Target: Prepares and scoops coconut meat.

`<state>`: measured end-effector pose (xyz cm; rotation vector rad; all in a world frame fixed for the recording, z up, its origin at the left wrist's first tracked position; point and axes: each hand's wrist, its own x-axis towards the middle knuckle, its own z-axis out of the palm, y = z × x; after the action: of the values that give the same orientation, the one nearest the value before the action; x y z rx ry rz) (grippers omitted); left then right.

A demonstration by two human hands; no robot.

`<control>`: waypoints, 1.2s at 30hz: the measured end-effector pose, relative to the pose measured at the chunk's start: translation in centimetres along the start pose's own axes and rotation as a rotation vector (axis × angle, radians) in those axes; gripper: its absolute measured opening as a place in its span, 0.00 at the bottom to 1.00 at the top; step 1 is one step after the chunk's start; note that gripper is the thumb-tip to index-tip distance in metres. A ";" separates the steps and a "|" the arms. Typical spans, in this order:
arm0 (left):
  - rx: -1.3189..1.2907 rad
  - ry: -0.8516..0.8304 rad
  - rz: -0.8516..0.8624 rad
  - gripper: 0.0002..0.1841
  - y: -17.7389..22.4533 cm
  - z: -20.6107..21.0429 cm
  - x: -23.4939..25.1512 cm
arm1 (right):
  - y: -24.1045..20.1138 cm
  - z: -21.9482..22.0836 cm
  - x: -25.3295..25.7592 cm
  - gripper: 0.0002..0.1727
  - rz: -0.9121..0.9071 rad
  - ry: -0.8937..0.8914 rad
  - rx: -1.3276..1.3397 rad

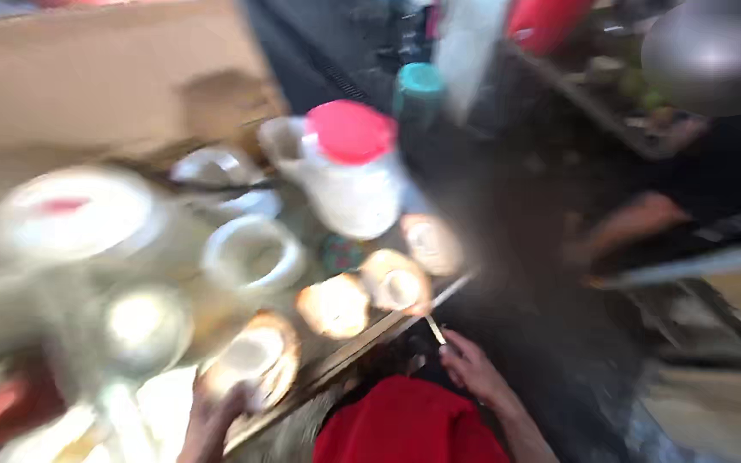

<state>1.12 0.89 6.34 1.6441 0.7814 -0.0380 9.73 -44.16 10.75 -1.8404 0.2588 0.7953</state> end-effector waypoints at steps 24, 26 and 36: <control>0.836 -0.130 0.151 0.62 -0.2 -2.7 4.8 | -13.7 30.4 9.2 0.21 0.121 -0.592 -0.047; 0.838 -0.184 0.186 0.63 -0.4 -3.4 5.4 | -14.1 28.4 9.2 0.26 -0.102 -0.716 -0.473; 0.907 -0.216 0.267 0.61 -0.1 -3.1 5.7 | -14.5 28.9 9.0 0.25 -0.030 -0.581 -0.550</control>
<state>4.26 6.26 4.52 2.5344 0.3699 -0.4247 12.57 -10.73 9.70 -1.9990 -0.3963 1.4372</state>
